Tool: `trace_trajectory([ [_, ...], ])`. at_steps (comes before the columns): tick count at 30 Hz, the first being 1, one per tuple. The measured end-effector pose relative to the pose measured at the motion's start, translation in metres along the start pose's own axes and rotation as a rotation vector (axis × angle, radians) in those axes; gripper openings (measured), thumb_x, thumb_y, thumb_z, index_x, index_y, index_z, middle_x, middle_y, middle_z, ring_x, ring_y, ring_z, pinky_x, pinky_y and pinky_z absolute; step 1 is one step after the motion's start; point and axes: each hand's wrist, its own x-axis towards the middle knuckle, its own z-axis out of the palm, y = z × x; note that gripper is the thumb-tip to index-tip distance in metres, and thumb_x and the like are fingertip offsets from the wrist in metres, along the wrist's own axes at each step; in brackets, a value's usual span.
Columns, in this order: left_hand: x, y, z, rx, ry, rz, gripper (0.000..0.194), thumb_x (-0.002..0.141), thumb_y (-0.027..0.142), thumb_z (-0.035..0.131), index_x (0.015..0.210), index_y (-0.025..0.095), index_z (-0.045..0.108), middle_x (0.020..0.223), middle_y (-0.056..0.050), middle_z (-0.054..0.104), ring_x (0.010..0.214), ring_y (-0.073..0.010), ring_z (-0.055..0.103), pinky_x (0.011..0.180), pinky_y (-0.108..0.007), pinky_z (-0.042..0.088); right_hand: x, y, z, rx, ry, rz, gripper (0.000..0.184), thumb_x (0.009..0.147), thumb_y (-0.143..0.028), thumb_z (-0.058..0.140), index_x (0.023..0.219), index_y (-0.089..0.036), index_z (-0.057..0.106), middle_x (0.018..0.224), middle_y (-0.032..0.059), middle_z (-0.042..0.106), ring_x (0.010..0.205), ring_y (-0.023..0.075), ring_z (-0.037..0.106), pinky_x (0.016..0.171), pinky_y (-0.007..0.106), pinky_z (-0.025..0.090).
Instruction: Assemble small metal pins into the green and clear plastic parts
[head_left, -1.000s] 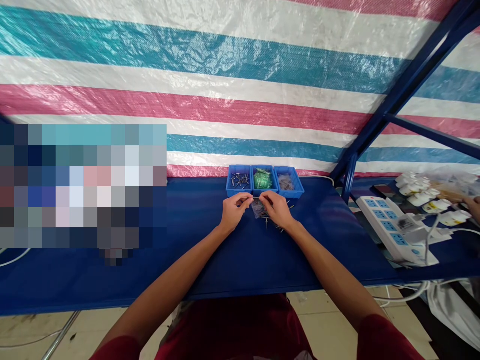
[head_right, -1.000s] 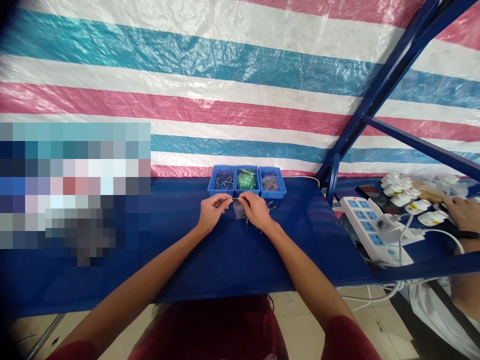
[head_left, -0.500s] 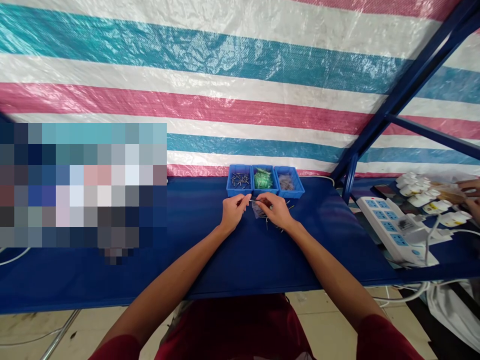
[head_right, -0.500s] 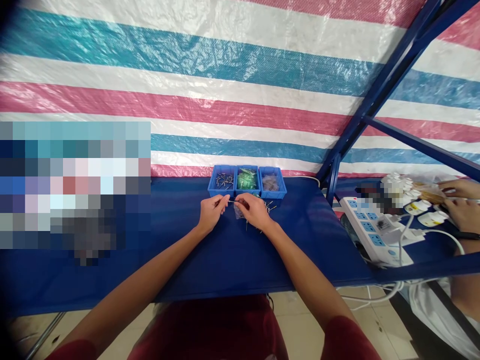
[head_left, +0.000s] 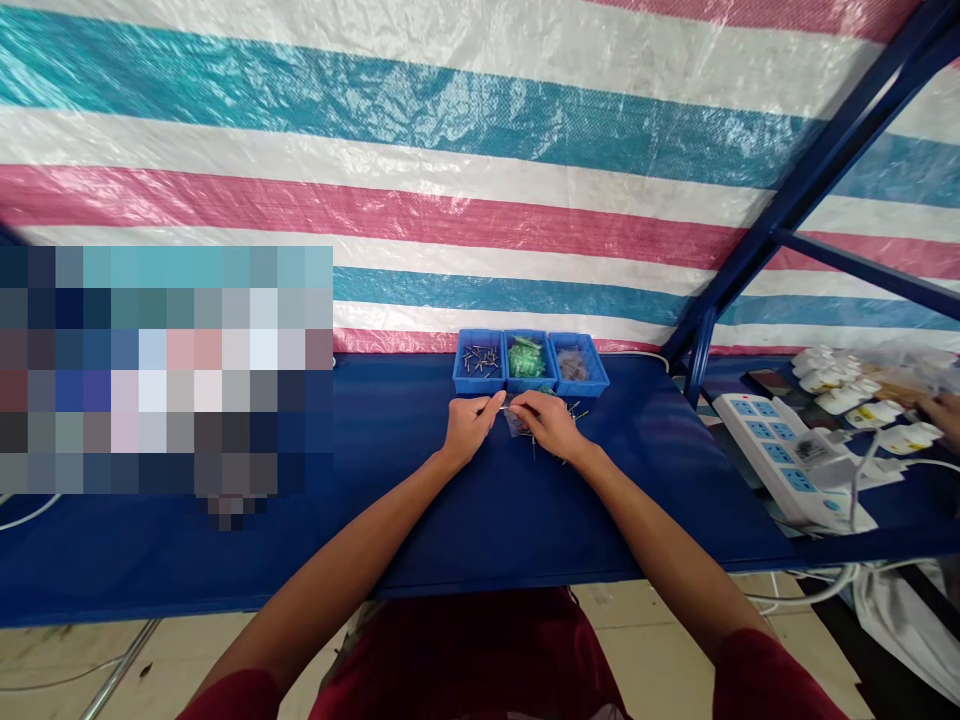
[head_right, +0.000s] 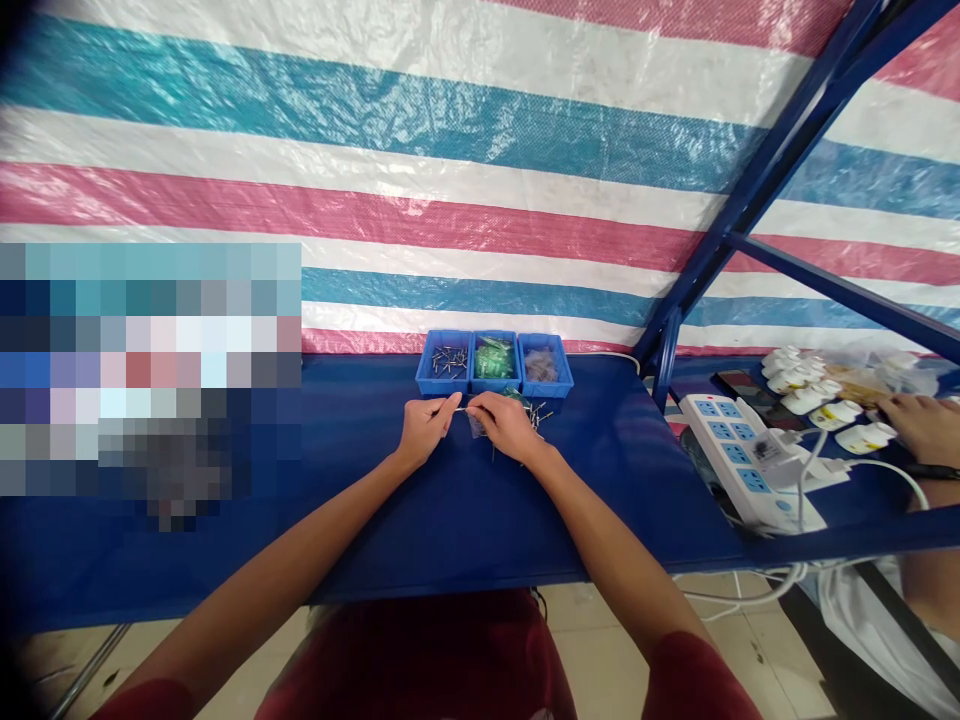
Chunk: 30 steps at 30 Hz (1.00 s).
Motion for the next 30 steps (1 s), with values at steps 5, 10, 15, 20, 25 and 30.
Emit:
trace_trajectory([
  [5,0.0004,0.0012,-0.0009,-0.075,-0.023,-0.003,0.047,0.091,0.043,0.047,0.054,0.015,0.052,0.043,0.004,0.047,0.039,-0.0067,0.044,0.047,-0.020,0.037,0.0005,0.0010,-0.0007,-0.016,-0.041,0.048,0.043,0.099,-0.044,0.029,0.070,-0.020,0.051,0.061,0.0003,0.055,0.058,0.0133,0.052,0.062,0.025,0.039],
  [10,0.0002,0.0023,-0.0006,-0.060,-0.038,0.065,0.027,0.087,0.041,0.054,0.079,0.016,0.060,0.060,0.002,0.056,0.045,-0.0072,0.048,0.049,-0.020,0.039,0.0001,0.0017,-0.0013,-0.036,-0.005,0.094,0.048,0.100,-0.046,0.025,0.063,-0.021,0.045,0.055,-0.0009,0.052,0.053,0.0127,0.050,0.060,0.026,0.039],
  [15,0.0003,0.0022,-0.0006,-0.020,-0.062,0.110,0.031,0.090,0.040,0.050,0.072,0.016,0.059,0.062,0.001,0.056,0.048,-0.0080,0.048,0.051,-0.021,0.039,0.0003,0.0012,-0.0021,-0.025,-0.011,0.126,0.053,0.099,-0.047,0.027,0.058,-0.020,0.047,0.052,-0.0007,0.053,0.051,0.0126,0.052,0.059,0.025,0.039],
  [20,0.0008,0.0015,-0.0005,0.015,0.023,0.045,0.042,0.091,0.043,0.048,0.057,0.017,0.050,0.046,0.004,0.044,0.043,-0.0079,0.041,0.046,-0.021,0.033,0.0001,0.0024,-0.0006,-0.005,0.043,0.110,0.034,0.093,-0.048,0.044,0.085,-0.020,0.061,0.070,0.0020,0.063,0.061,0.0148,0.057,0.061,0.026,0.044],
  [25,0.0007,0.0022,-0.0003,0.028,0.074,0.020,0.050,0.091,0.045,0.047,0.049,0.017,0.043,0.041,0.004,0.040,0.041,-0.0071,0.037,0.044,-0.021,0.031,-0.0009,0.0046,0.0016,0.012,0.073,0.036,0.026,0.091,-0.044,0.051,0.089,-0.020,0.062,0.074,0.0035,0.063,0.065,0.0158,0.058,0.063,0.027,0.045],
  [30,-0.0002,0.0032,-0.0004,-0.017,0.032,0.004,0.055,0.090,0.047,0.048,0.044,0.017,0.041,0.038,0.004,0.038,0.039,-0.0071,0.038,0.045,-0.021,0.033,-0.0004,0.0024,-0.0007,-0.019,0.070,0.001,0.032,0.095,-0.044,0.042,0.083,-0.020,0.061,0.073,0.0038,0.062,0.067,0.0159,0.057,0.066,0.028,0.044],
])
